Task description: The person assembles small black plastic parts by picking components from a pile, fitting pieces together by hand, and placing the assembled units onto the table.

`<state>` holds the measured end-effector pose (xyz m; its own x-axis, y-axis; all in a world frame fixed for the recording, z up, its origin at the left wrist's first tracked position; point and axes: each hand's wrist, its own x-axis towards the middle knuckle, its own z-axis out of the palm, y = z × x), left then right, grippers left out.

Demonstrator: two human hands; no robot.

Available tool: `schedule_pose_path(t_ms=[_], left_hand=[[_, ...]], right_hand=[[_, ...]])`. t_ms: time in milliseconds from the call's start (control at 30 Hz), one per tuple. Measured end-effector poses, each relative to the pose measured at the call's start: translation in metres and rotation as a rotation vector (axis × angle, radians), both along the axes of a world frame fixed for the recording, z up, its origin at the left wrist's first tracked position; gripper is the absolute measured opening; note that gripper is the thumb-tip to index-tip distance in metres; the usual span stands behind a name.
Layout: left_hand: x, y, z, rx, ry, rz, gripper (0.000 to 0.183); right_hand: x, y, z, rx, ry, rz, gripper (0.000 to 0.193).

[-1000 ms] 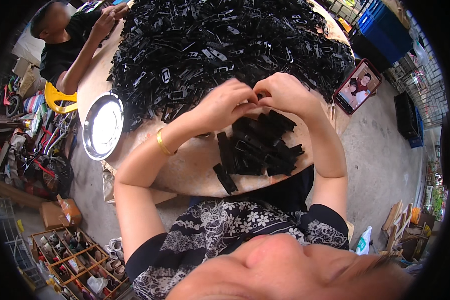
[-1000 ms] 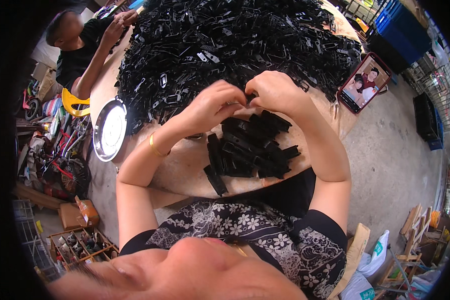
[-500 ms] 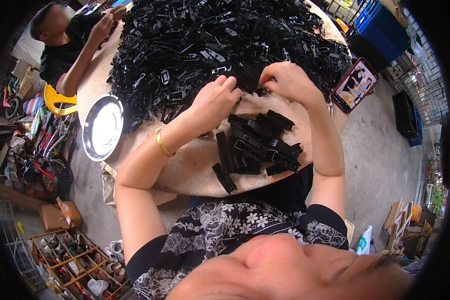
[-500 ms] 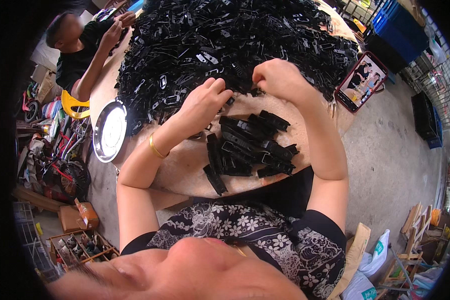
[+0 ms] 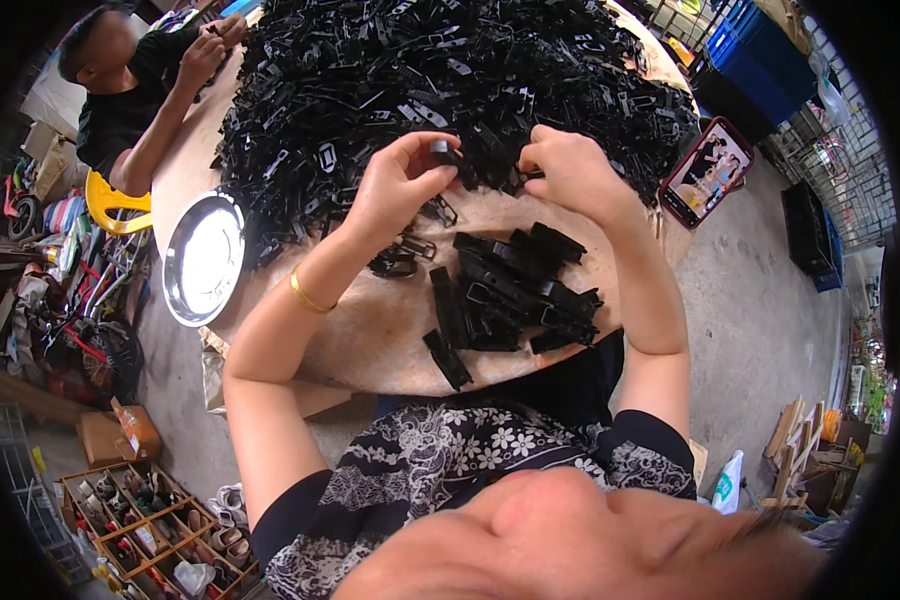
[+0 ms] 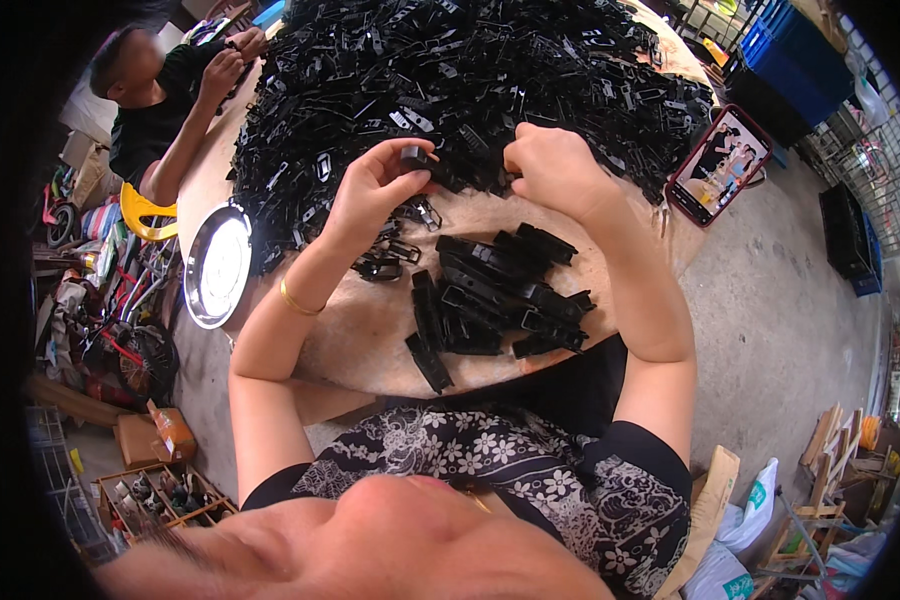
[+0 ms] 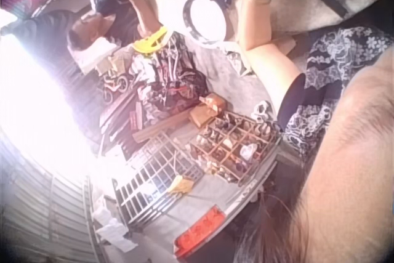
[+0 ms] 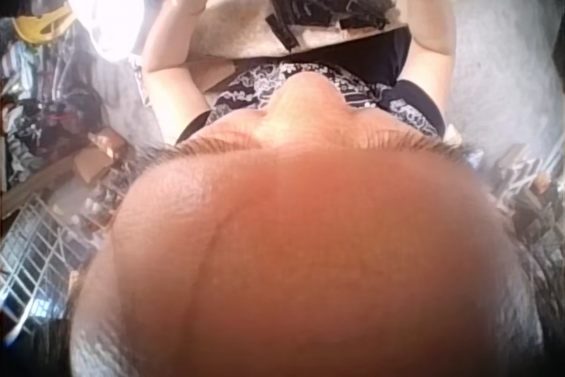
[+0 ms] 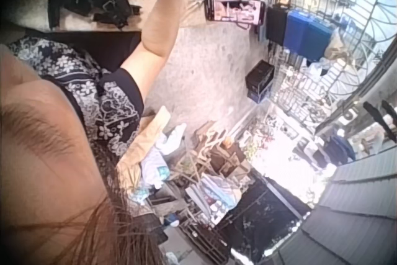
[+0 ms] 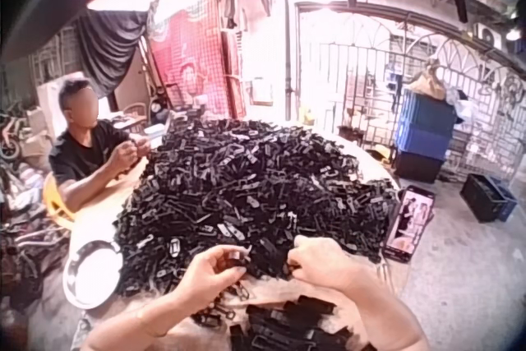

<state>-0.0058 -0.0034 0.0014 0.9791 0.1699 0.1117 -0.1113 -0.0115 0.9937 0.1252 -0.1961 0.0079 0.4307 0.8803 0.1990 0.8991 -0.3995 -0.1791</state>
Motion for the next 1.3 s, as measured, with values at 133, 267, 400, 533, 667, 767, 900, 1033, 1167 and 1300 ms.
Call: schedule_pose_path(t_ms=[133,267,400,533,667,767,900,1033,1167,1300], left_hand=[[-0.002,0.004,-0.007,-0.088,0.070,-0.011,0.029],[-0.001,-0.003,-0.009,-0.130,0.075,-0.003,0.029],[-0.002,-0.007,-0.008,-0.104,0.080,0.060,0.029],[-0.002,-0.009,-0.010,-0.052,0.058,0.114,0.028],[-0.002,-0.009,-0.011,0.057,-0.002,0.160,0.027],[-0.003,-0.010,-0.009,0.129,-0.013,0.188,0.027],[-0.004,-0.012,-0.006,0.173,-0.010,0.205,0.028],[-0.005,-0.013,-0.008,0.172,-0.026,0.218,0.030],[-0.009,-0.015,-0.004,0.247,-0.010,0.205,0.035],[-0.010,-0.010,-0.009,0.201,-0.048,0.129,0.038]], right_hand=[[0.001,0.001,0.018,0.203,0.328,-0.023,0.018],[-0.017,0.013,0.015,0.526,0.733,0.126,0.035],[-0.029,0.027,0.002,0.664,0.927,0.094,0.022],[-0.032,0.031,-0.002,0.747,0.998,-0.051,0.017],[-0.032,0.034,-0.007,0.742,0.843,-0.102,0.017],[-0.036,0.036,-0.006,0.817,0.899,-0.107,0.017],[-0.037,0.036,-0.006,0.827,0.927,-0.131,0.017],[-0.047,0.042,-0.012,0.865,0.837,-0.117,0.017],[-0.044,0.044,-0.019,0.842,0.766,-0.089,0.021],[-0.045,0.037,-0.005,0.671,0.441,-0.142,0.027]])
